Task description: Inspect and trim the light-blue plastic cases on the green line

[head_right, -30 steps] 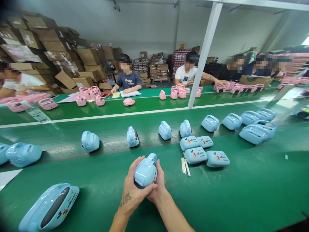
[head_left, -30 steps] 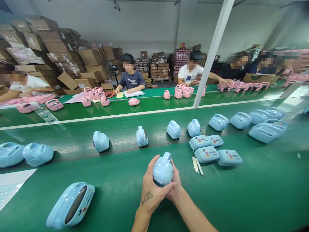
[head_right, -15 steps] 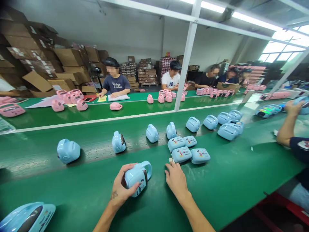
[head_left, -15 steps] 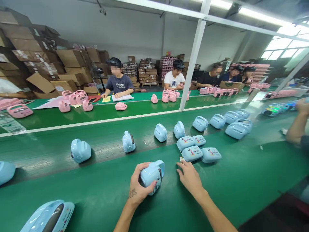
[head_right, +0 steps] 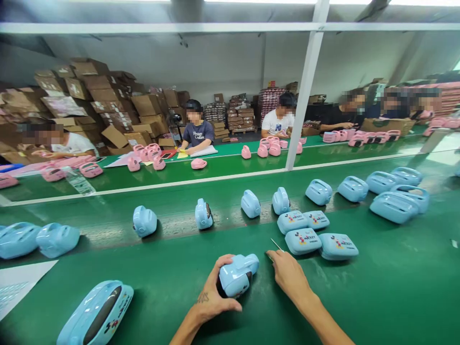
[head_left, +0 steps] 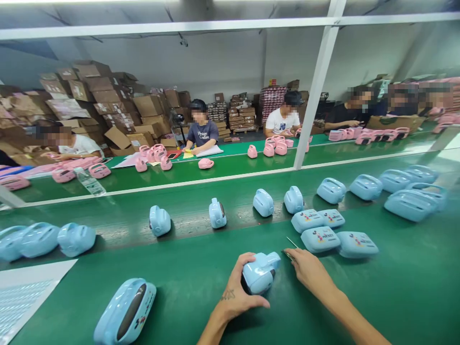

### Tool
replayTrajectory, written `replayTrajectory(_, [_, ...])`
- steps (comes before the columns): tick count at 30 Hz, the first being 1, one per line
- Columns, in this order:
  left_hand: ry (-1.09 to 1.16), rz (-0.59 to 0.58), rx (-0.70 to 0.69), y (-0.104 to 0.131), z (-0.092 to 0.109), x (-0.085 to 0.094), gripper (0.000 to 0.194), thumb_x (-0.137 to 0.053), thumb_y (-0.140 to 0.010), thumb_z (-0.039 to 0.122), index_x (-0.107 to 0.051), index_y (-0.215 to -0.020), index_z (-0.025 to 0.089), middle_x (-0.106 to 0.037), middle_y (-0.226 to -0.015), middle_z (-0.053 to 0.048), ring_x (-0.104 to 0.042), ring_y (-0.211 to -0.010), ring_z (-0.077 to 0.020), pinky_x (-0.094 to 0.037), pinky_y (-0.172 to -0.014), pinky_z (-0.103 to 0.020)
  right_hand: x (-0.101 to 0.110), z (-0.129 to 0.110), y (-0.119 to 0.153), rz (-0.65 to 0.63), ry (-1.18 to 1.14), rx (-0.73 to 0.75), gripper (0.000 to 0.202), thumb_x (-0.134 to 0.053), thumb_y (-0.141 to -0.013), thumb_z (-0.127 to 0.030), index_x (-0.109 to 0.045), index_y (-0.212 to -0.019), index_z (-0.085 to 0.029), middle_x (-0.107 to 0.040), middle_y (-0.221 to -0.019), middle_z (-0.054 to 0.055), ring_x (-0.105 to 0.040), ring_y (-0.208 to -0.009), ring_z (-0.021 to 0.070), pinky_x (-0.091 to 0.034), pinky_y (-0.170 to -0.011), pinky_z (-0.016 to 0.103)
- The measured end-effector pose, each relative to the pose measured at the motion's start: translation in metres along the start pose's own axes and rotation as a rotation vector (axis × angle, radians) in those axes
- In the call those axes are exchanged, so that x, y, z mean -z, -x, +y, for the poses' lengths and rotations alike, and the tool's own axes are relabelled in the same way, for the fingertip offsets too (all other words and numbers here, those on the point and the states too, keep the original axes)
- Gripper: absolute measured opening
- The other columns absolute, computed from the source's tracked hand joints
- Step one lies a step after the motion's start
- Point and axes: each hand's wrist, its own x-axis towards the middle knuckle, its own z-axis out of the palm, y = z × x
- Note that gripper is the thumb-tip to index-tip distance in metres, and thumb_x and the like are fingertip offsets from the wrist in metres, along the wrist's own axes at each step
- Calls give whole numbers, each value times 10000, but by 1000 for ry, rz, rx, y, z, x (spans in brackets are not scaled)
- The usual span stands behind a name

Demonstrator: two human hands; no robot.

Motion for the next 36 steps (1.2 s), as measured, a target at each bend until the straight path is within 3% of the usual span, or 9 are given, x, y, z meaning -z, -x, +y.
replayTrajectory(7, [-51,-188,25,0,16,25,992,-969,-449,529,-611,-1340,278,-523,-1488,-131,-467,-1405,-395,-321,-1204,-529,8,1,15,58,-72,-30,391,-419,-915,-163,-736,-1130,-238,-740,-957,74,-720,-854,232,-553,-718,311])
replayTrajectory(9, [-52,36,34,-15,13,36,953,-943,-481,553,-616,-1322,249,-577,-1433,-144,-529,-1360,-380,-391,-1170,-510,7,1,26,133,-246,-42,309,-452,-953,-275,-737,-1065,-232,-734,-938,66,-718,-838,221,-574,-751,309])
replayTrajectory(11, [-137,489,38,-40,10,49,842,-872,-581,582,-604,-1291,218,-628,-1341,-150,-586,-1299,-355,-442,-1132,-496,3,1,38,201,-389,-61,271,-519,-951,-375,-730,-1012,-217,-733,-931,72,-717,-823,220,-589,-758,303])
replayTrajectory(13, [-206,743,33,-71,9,64,770,-781,-711,550,-517,-1350,210,-495,-1473,-165,-446,-1428,-341,-312,-1211,-519,-4,1,50,271,-479,-90,288,-563,-937,-442,-717,-988,-204,-742,-959,88,-724,-831,228,-600,-752,298])
replayTrajectory(16, [-248,841,37,-117,12,85,712,-858,-606,417,-578,-1231,225,-428,-1531,-133,-333,-1489,-346,-207,-1250,-506,-15,-3,61,350,-539,-119,318,-540,-955,-477,-698,-959,-200,-758,-931,95,-737,-837,237,-608,-739,293])
replayTrajectory(21, [-168,866,83,-151,17,100,382,-826,-613,332,-651,-929,210,-668,-1243,-107,-518,-1347,-352,-341,-1182,-507,-20,-17,59,410,-518,-62,275,-479,-1001,-410,-674,-951,-223,-745,-848,64,-729,-759,216,-601,-704,292])
replayTrajectory(26, [-45,872,47,-114,27,106,416,-790,-655,424,-651,-957,173,-735,-1076,-109,-698,-1064,-289,-545,-983,-449,-12,-25,56,361,-500,14,234,-453,-1012,-335,-664,-961,-247,-715,-860,64,-706,-780,224,-589,-734,325])
replayTrajectory(32, [12,959,77,-17,44,114,549,-894,-512,490,-683,-928,201,-690,-1270,-106,-614,-1237,-350,-477,-1094,-507,-11,-22,61,292,-566,-51,248,-452,-1009,-367,-661,-953,-247,-702,-875,67,-690,-808,233,-569,-763,340])
replayTrajectory(36, [14,964,194,15,49,116,604,-913,-436,555,-665,-862,207,-639,-1364,-118,-545,-1321,-406,-410,-1150,-553,-10,-21,61,182,-589,-129,276,-452,-1005,-410,-666,-950,-244,-727,-921,66,-697,-837,233,-558,-781,339])
